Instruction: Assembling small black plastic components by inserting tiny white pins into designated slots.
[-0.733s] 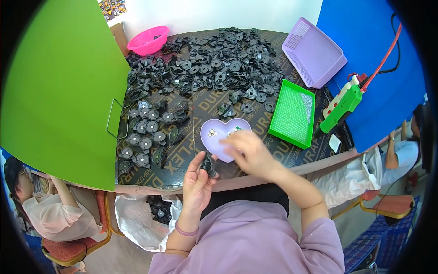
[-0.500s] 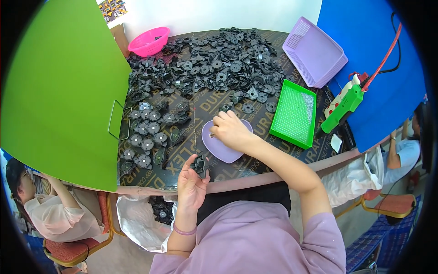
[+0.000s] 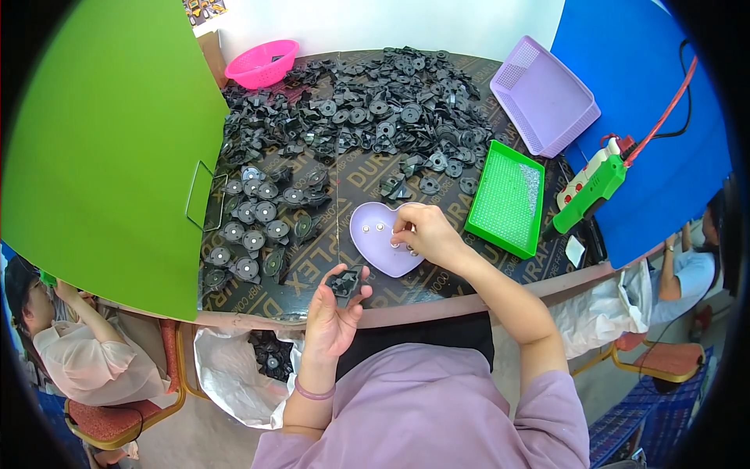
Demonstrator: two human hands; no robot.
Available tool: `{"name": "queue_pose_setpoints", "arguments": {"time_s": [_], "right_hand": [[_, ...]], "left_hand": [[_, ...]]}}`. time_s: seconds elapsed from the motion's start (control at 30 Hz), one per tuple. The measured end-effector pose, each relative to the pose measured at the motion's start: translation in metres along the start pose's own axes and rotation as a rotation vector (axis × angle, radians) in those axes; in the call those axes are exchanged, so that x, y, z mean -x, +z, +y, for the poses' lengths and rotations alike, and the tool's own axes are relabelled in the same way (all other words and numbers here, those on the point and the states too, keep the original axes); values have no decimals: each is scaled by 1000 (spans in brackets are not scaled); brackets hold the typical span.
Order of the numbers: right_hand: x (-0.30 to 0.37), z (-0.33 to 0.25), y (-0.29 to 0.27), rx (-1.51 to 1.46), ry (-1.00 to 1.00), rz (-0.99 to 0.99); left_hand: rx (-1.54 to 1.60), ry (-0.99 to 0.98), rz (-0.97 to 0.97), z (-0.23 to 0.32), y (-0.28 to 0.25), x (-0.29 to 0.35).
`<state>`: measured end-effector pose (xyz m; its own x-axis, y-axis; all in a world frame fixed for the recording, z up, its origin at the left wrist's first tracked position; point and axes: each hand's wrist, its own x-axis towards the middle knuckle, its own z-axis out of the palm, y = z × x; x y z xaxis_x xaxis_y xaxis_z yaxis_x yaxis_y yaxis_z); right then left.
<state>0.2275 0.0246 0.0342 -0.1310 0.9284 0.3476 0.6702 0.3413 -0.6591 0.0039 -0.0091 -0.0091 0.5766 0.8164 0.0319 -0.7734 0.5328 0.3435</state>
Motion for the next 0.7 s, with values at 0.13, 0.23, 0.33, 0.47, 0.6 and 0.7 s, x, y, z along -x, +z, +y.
{"name": "queue_pose_setpoints", "arguments": {"time_s": [0.13,0.23,0.33,0.47,0.6,0.7], "right_hand": [[6,-7,-10,-105,78,55],[10,2,-9,-90,27,43],[12,1,-8,-29,55,49],[13,1,-6,-14,28,58],[13,0,-5,-61,8,133],[14,-4,-7,-27,12,165]], "left_hand": [[48,-51,-11,-5,2,-3],[17,-85,30,-9,8,-4],[-23,-100,22,-15,11,-5],[-108,-103,20,-21,14,-9],[-162,-100,6,-22,15,-12],[-174,-104,-2,-22,16,-13]]}}
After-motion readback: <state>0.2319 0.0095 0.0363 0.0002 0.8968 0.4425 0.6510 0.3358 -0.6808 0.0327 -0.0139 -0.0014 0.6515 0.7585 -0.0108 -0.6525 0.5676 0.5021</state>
